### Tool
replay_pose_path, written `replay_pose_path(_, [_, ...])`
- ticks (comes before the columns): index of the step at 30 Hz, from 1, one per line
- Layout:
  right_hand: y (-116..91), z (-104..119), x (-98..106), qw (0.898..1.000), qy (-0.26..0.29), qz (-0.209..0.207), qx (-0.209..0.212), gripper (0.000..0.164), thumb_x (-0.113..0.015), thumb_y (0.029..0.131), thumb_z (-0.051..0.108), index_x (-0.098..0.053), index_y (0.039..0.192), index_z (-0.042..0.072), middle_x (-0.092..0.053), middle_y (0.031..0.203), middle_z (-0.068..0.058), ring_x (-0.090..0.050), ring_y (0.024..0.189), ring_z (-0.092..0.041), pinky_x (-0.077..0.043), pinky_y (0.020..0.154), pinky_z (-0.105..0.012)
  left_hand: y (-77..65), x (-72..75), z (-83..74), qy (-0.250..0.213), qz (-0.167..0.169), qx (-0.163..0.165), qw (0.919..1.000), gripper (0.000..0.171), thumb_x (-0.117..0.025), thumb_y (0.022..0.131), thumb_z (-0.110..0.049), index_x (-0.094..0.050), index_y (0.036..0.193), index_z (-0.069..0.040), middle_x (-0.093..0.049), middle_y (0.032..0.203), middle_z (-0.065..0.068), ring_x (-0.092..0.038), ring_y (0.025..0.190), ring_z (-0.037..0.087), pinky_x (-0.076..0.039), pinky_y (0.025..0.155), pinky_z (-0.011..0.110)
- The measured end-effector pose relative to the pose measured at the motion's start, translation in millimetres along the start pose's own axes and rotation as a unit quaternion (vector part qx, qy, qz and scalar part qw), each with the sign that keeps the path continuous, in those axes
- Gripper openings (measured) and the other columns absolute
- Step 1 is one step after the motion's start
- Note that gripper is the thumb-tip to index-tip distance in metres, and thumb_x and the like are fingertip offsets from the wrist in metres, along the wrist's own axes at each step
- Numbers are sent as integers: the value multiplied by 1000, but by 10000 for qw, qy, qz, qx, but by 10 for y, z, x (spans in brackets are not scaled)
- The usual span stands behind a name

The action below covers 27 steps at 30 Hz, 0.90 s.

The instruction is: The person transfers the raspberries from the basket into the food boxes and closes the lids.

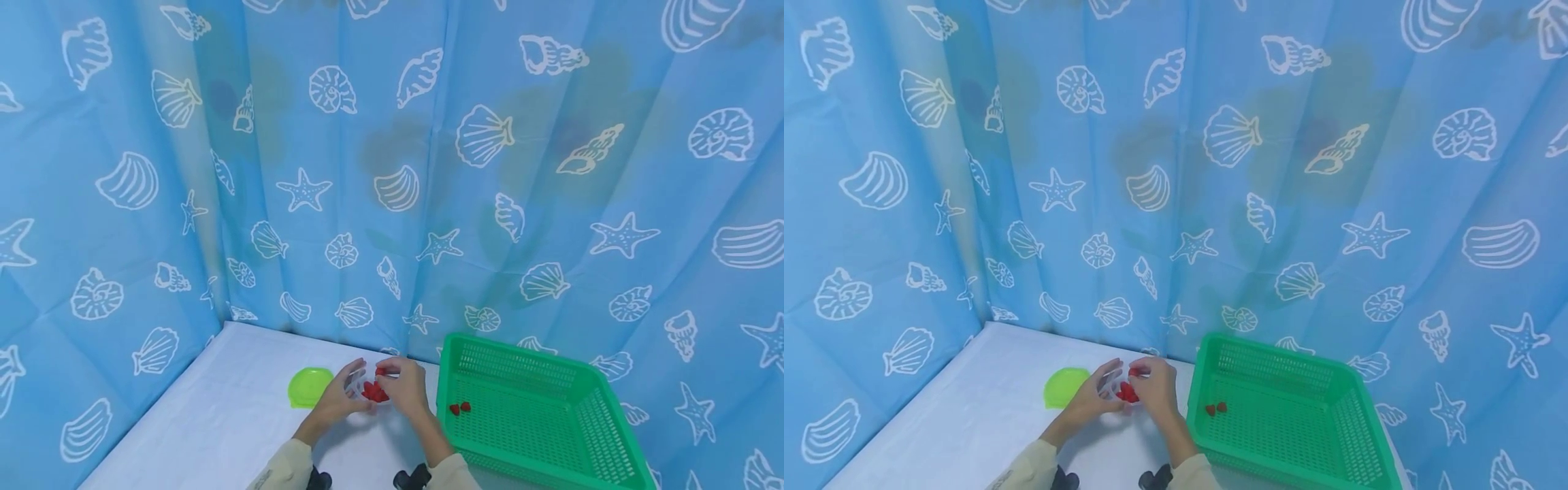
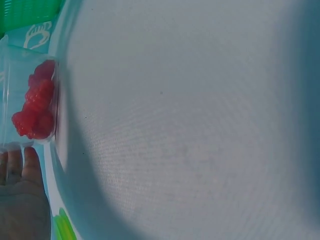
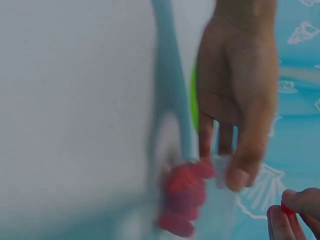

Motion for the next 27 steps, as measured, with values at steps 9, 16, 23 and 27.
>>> replay_pose_path(9, [-89,-158,-209,9987,-103,90,-493,19,-79,80,5,-76,97,12,-70,95,1,-66,91,-20,-59,74,-30,32,0,39,-63,37,-33,10000,97,-88,70,-25,-35,151,-16,-40,151,8,-33,140,37,-38,106,53])
replay_pose_path(16, [-66,-224,-241,9983,-283,85,-496,19,-79,80,4,-76,97,11,-69,95,1,-66,91,-20,-59,76,-32,42,-13,46,-31,27,-7,10000,97,-88,70,-27,-35,151,-17,-40,152,7,-33,140,36,-38,107,51])
replay_pose_path(23, [-48,-240,-264,9986,-446,129,-258,16,-78,81,4,-76,95,10,-69,93,2,-66,91,-19,-58,77,-30,22,9,37,-154,55,-62,9998,99,-88,70,-29,-33,152,-17,-38,153,6,-32,141,35,-36,108,50])
replay_pose_path(27, [-43,-244,-272,9983,-529,157,-187,15,-78,81,4,-76,95,10,-68,93,1,-66,90,-19,-58,78,-30,30,9,57,-204,88,-105,9997,99,-88,70,-28,-33,152,-16,-39,153,7,-32,141,36,-36,108,51])
Point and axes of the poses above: each hand's wrist, its own y-axis towards the middle knuckle, its own x-axis out of the back of the hand, z = x × y, the point moved 2 cm from there along y, towards the middle knuckle
